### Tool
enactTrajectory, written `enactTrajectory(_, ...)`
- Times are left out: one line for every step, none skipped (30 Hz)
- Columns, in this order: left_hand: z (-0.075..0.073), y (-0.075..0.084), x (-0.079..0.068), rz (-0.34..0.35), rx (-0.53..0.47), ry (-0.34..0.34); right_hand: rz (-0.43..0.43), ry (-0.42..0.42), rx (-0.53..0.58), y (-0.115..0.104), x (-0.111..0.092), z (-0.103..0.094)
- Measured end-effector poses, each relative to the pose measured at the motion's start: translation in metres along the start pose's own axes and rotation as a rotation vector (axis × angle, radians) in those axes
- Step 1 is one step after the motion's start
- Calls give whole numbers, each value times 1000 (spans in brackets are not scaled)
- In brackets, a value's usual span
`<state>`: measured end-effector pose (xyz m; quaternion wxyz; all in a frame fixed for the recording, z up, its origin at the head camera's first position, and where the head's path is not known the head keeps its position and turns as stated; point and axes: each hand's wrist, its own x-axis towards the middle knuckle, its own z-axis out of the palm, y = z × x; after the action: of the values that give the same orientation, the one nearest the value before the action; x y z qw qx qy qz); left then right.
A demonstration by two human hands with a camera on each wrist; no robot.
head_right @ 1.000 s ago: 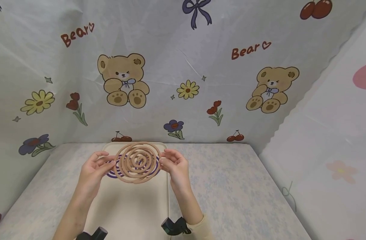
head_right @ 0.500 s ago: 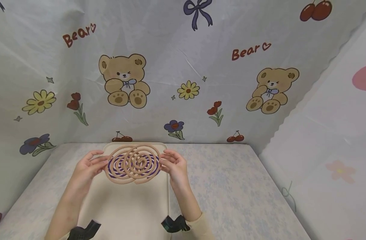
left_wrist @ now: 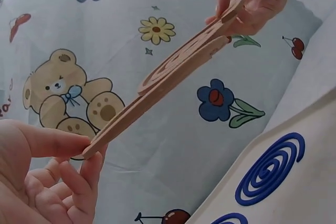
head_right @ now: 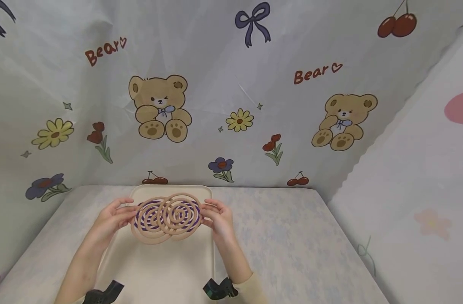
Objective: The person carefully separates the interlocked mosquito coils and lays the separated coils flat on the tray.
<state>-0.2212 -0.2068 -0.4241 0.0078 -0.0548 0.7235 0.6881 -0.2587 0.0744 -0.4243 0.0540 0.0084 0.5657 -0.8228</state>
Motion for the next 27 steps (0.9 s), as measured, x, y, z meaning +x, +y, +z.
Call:
enactTrajectory(-1,-2,0,-12,8,0,3,-3,-13,3,-1,0)
enactTrajectory(-2,-5,0,-23,19,1,7,-2,-24,5,-2,-1)
enactTrajectory(-3,-7,0,-34,30,3,7,-7,-39,7,-2,-1)
enactTrajectory(-5,-10,1,-45,36,3,7,-11,-49,9,-3,-2)
enactTrajectory(-7,-13,1,-54,45,2,7,-17,-61,10,-3,-2)
enactTrajectory(-9,-16,2,-58,54,-3,7,-17,-71,11,-4,-3)
enactTrajectory(-11,-19,3,-61,61,-9,13,-15,-75,12,-4,-4)
enactTrajectory(-13,-22,4,-63,72,-15,18,-13,-80,13,-4,-5)
enactTrajectory(-15,-26,5,-61,80,-23,23,-11,-85,13,-4,-6)
enactTrajectory(-17,-29,6,-61,80,-28,27,-9,-88,14,-4,-7)
enactTrajectory(-19,-33,6,-56,81,-34,31,-4,-95,15,-4,-8)
enactTrajectory(-21,-36,7,-50,83,-42,38,0,-96,16,-4,-10)
enactTrajectory(-22,-39,6,-47,84,-45,40,0,-101,17,-4,-11)
enactTrajectory(-24,-42,6,-40,84,-49,38,-1,-109,18,-5,-13)
enactTrajectory(-25,-45,5,-34,84,-54,39,-4,-115,19,-6,-15)
enactTrajectory(-26,-48,4,-30,85,-57,41,-6,-119,20,-6,-17)
enactTrajectory(-26,-50,3,-22,91,-66,43,-8,-123,21,-7,-19)
enactTrajectory(-27,-54,3,-20,95,-69,43,-12,-128,22,-8,-20)
enactTrajectory(-28,-57,2,-20,103,-76,43,-18,-133,24,-8,-22)
enactTrajectory(-28,-60,1,-20,112,-86,46,-19,-134,26,-9,-24)
enactTrajectory(-29,-63,0,-23,124,-95,51,-18,-133,27,-9,-25)
enactTrajectory(-29,-66,-1,-31,129,-96,54,-17,-133,29,-10,-26)
enactTrajectory(-29,-69,-3,-34,141,-105,55,-16,-134,30,-10,-27)
enactTrajectory(-30,-72,-4,-41,145,-108,57,-15,-135,31,-10,-28)
enactTrajectory(-30,-74,-5,-46,155,-117,60,-16,-136,33,-11,-29)
enactTrajectory(-30,-76,-6,-57,156,-114,64,-13,-136,34,-11,-31)
enactTrajectory(-30,-78,-7,-57,162,-117,67,-14,-138,35,-11,-32)
